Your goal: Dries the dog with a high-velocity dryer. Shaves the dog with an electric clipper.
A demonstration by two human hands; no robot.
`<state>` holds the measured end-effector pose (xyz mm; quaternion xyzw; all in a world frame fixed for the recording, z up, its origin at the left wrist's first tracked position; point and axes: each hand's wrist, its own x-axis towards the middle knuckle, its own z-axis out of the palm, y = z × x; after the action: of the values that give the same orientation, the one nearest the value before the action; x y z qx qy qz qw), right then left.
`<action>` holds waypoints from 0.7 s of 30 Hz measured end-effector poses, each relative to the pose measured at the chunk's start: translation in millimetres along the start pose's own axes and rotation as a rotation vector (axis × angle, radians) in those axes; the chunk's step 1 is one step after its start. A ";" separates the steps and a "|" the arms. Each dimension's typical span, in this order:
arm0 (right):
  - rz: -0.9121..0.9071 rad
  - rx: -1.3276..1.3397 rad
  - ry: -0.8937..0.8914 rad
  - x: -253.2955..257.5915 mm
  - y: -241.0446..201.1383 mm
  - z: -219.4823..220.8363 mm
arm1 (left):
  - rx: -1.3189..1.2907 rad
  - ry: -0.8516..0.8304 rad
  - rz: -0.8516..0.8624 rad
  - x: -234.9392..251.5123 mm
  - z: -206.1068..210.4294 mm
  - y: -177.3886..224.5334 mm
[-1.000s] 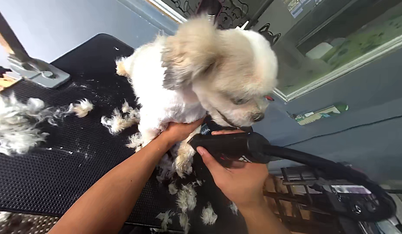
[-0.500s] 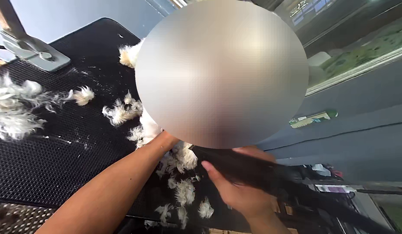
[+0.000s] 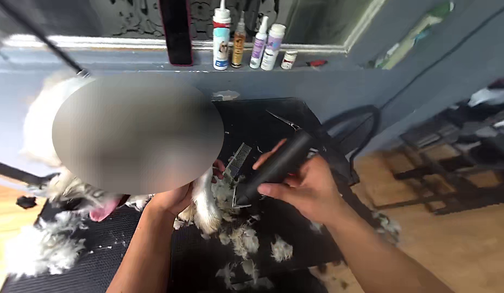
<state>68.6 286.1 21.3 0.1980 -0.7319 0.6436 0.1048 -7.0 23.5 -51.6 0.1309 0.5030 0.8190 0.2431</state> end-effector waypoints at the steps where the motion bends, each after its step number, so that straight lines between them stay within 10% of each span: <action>1: -0.033 0.025 0.024 3.1 1.7 5.2 | -0.015 0.001 -0.013 -0.8 1.0 0.2; 11: -0.263 0.063 0.201 38.8 10.9 41.0 | -0.238 0.333 0.136 -10.2 34.4 -28.7; 21: -0.337 -0.198 -0.152 65.5 -14.7 38.4 | -0.466 0.387 0.101 -33.2 81.7 -99.1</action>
<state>19.8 236.9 55.5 0.3544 -0.7540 0.5250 0.1742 85.1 105.3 -101.0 -0.0619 0.3315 0.9331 0.1251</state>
